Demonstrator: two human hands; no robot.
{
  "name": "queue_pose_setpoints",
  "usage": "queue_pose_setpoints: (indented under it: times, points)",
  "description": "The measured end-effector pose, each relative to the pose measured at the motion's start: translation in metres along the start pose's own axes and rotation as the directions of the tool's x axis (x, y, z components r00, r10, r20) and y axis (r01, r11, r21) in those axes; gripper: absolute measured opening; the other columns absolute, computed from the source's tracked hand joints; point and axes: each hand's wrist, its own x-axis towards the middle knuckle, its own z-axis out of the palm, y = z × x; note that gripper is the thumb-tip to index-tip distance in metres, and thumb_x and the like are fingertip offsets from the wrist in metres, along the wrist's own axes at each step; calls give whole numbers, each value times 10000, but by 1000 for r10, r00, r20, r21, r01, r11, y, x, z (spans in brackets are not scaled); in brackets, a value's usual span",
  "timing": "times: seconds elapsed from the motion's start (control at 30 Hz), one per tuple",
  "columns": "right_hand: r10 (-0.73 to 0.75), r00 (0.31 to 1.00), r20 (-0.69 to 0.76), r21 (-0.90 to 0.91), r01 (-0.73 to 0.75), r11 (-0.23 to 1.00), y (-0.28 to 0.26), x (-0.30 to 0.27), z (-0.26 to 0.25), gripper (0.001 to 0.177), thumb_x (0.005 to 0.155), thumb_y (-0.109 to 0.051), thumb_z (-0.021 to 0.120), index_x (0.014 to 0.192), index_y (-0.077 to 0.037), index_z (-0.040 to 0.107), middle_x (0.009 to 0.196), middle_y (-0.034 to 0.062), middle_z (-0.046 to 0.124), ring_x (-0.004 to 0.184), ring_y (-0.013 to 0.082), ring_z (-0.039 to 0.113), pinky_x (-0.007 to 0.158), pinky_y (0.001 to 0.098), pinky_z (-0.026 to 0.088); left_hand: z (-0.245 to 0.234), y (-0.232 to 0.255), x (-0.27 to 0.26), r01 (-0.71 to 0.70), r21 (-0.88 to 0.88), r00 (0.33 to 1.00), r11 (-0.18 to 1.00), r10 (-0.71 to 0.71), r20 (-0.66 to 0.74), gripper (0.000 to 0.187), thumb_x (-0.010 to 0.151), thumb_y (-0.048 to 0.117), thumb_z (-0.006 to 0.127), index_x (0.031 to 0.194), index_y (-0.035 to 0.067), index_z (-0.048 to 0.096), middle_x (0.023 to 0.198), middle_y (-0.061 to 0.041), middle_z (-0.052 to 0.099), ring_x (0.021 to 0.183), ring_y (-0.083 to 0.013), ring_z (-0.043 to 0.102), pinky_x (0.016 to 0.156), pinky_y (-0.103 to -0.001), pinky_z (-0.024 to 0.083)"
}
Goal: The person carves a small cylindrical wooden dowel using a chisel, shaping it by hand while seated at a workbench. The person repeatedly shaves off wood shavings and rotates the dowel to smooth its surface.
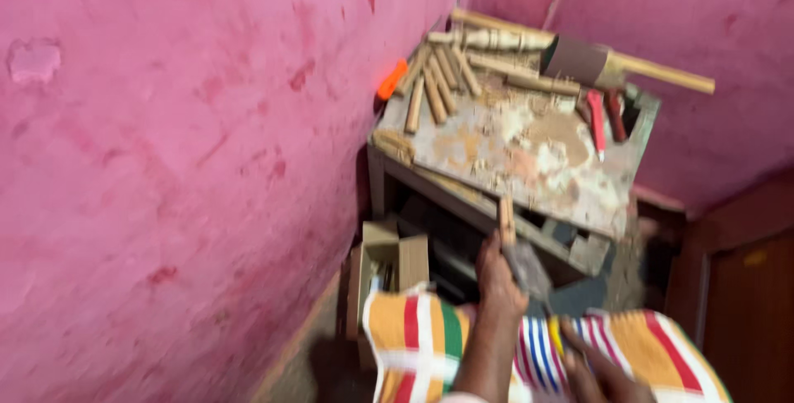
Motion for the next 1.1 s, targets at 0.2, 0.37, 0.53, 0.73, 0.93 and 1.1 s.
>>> queue_pose_setpoints:
  times: [0.2,0.37,0.53,0.73,0.93,1.1]
  points:
    - [253,966,59,-40,-251,967,-16,-5,5,433,1007,-143,720,1438,-156,757,701,181,711,588,128,518,528,296,438,-6,8,-6,-137,-63,976,989,146,164,167,1069,277,566,1015,138,642,852,3,650,774,-143,628,680,-298,527]
    - [-9,1000,24,-19,9,1000,-53,3,-10,372,903,-175,690,1268,-133,746,865,70,788,676,51,669,635,224,522,23,9,1,-157,86,979,984,167,-120,142,1032,251,568,1026,143,660,855,-11,652,800,-172,644,715,-335,554]
    - [269,948,172,67,-284,957,-29,8,2,437,1065,-131,709,1501,-140,736,897,361,649,721,606,591,557,470,472,-5,3,-13,-165,1,985,986,164,51,201,1054,254,515,1054,109,656,969,-17,697,894,-161,667,823,-325,554]
    - [-789,613,-36,-231,763,604,-29,19,4,346,1054,-327,638,1369,-183,645,990,121,732,1087,231,610,1017,372,450,14,13,-7,-154,10,984,988,154,-90,149,1047,264,578,1095,152,663,941,-31,664,879,-202,647,851,-399,511]
    - [213,965,157,-177,-184,967,-49,45,8,483,1069,-227,674,1552,-223,667,820,206,721,642,192,521,550,386,498,13,8,-18,-102,29,987,994,105,-124,220,1010,303,554,1122,142,653,958,-18,704,868,-183,641,813,-378,464]
    - [87,995,50,-5,-87,996,35,20,7,456,1024,-240,701,1478,-193,711,850,203,740,661,203,594,608,374,536,-5,9,7,-151,17,985,988,152,-79,143,999,259,627,1030,121,649,769,-27,573,719,-197,569,659,-358,478]
